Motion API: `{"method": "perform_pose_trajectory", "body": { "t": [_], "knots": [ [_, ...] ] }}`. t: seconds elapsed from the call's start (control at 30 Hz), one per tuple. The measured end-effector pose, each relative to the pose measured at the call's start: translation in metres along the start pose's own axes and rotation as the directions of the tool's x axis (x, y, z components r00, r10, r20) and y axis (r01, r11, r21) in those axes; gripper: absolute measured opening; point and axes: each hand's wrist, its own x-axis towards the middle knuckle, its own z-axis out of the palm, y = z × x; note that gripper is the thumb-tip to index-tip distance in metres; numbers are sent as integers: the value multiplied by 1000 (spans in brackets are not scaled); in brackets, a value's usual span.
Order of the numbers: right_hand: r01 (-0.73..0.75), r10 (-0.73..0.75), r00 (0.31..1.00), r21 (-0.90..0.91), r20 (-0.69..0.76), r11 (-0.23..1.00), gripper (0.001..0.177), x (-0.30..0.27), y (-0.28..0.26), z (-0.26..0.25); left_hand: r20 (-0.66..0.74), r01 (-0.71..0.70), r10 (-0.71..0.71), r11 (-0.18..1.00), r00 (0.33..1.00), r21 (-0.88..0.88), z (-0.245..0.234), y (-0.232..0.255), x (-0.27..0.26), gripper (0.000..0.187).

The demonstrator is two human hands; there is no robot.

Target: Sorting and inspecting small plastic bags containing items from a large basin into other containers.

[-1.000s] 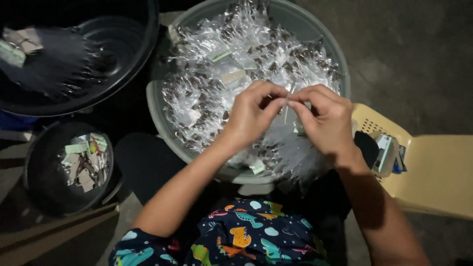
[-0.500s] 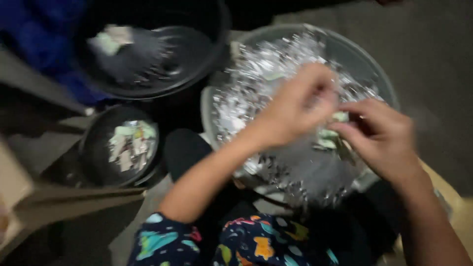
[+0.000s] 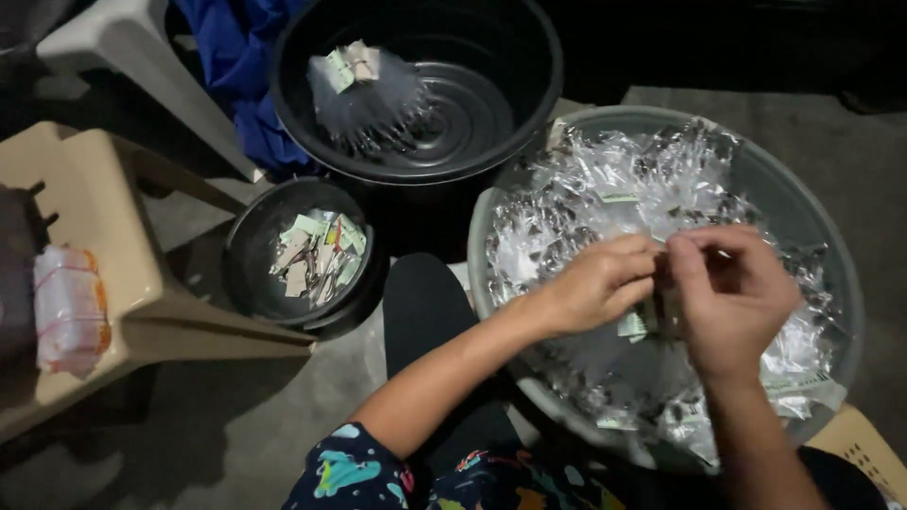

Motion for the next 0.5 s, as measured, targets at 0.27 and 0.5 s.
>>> {"method": "perform_pose_trajectory", "body": {
  "t": [0.27,0.5],
  "knots": [
    [129,-126,991,397,-34,909,41,7,-6,23,-15,353,-395,837,919,-418,16,-4,-19,13],
    [-119,111,992,186,52,975,45,-21,47,19,-392,90,-350,832,851,-548,27,-29,-26,16]
  ]
}}
